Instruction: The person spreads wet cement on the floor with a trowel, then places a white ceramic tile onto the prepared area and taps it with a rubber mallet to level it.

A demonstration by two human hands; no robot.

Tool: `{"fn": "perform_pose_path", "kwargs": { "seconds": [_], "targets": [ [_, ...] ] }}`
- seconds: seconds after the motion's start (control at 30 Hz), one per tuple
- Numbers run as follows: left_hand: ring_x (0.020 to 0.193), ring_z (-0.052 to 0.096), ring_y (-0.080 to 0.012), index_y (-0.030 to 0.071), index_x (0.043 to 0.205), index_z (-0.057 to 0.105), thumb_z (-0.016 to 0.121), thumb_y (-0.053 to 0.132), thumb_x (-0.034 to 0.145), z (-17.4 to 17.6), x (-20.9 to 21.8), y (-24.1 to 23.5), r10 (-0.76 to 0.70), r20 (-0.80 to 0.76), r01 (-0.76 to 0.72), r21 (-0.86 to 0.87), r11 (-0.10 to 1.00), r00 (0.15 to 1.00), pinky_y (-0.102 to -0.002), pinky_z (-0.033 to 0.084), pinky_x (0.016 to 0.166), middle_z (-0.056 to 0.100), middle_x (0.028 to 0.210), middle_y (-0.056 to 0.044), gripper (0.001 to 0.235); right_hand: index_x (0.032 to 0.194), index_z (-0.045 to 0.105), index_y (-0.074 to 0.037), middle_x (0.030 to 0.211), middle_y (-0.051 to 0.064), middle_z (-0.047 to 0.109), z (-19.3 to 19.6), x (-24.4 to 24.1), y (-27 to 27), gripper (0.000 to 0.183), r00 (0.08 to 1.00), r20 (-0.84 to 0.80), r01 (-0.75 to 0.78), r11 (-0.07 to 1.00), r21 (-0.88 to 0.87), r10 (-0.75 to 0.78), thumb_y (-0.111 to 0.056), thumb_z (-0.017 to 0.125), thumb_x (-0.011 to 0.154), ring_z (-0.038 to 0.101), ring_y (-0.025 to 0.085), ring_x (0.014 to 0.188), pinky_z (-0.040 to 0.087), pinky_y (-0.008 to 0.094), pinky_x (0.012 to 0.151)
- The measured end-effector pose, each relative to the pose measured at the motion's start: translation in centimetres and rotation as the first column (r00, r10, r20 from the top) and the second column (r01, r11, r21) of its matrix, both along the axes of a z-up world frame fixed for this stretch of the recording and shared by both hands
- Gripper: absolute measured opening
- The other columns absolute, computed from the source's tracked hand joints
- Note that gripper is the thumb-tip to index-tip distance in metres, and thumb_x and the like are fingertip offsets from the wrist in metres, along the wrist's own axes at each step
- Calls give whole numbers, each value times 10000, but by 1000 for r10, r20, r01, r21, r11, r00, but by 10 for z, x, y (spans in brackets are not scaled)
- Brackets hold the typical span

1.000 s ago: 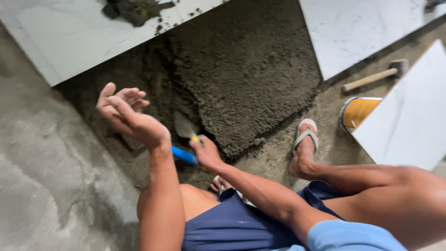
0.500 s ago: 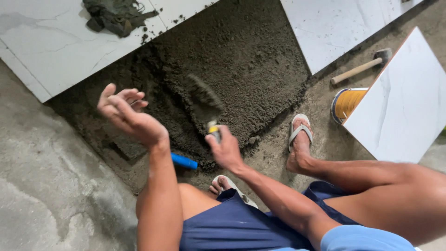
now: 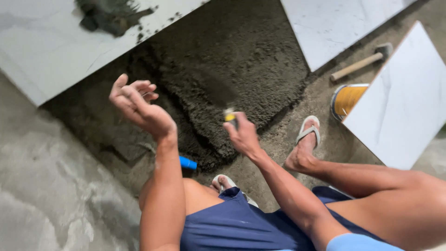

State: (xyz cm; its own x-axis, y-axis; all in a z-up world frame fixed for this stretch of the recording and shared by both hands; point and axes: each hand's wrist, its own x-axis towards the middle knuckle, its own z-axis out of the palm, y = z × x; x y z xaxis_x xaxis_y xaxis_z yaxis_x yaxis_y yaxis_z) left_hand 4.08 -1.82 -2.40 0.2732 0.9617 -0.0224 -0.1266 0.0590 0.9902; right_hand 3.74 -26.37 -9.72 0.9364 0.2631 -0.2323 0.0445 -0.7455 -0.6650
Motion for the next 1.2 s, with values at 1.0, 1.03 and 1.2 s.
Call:
{"fn": "perform_pose_path", "kwargs": {
  "seconds": [1.0,1.03,1.2],
  "targets": [
    [719,668,-158,74,1257,564,455,408,1073,3,18,-4,40,-40,-41,-8,999,998,-231,512,596,667,860,-100,397,1114,597,-105,744,114,695,32,-48,-16,287,762,-638,-6,986,167,113,-320,618,925,687,256,718,519,401,696],
    [742,711,-147,96,1267,606,473,376,1081,2,14,2,79,-35,-82,-89,993,996,-213,553,597,702,840,-88,362,1200,604,-80,893,193,734,31,-56,-14,380,715,-683,-50,985,164,150,-366,626,951,719,397,935,533,524,836],
    [743,686,-140,62,1277,557,446,336,1110,2,-14,12,154,18,-154,-22,988,988,-198,531,597,673,845,-95,340,1041,644,-15,629,136,610,9,-97,-8,245,473,-871,98,974,204,134,-244,569,994,638,231,464,491,343,396]
  ]
}}
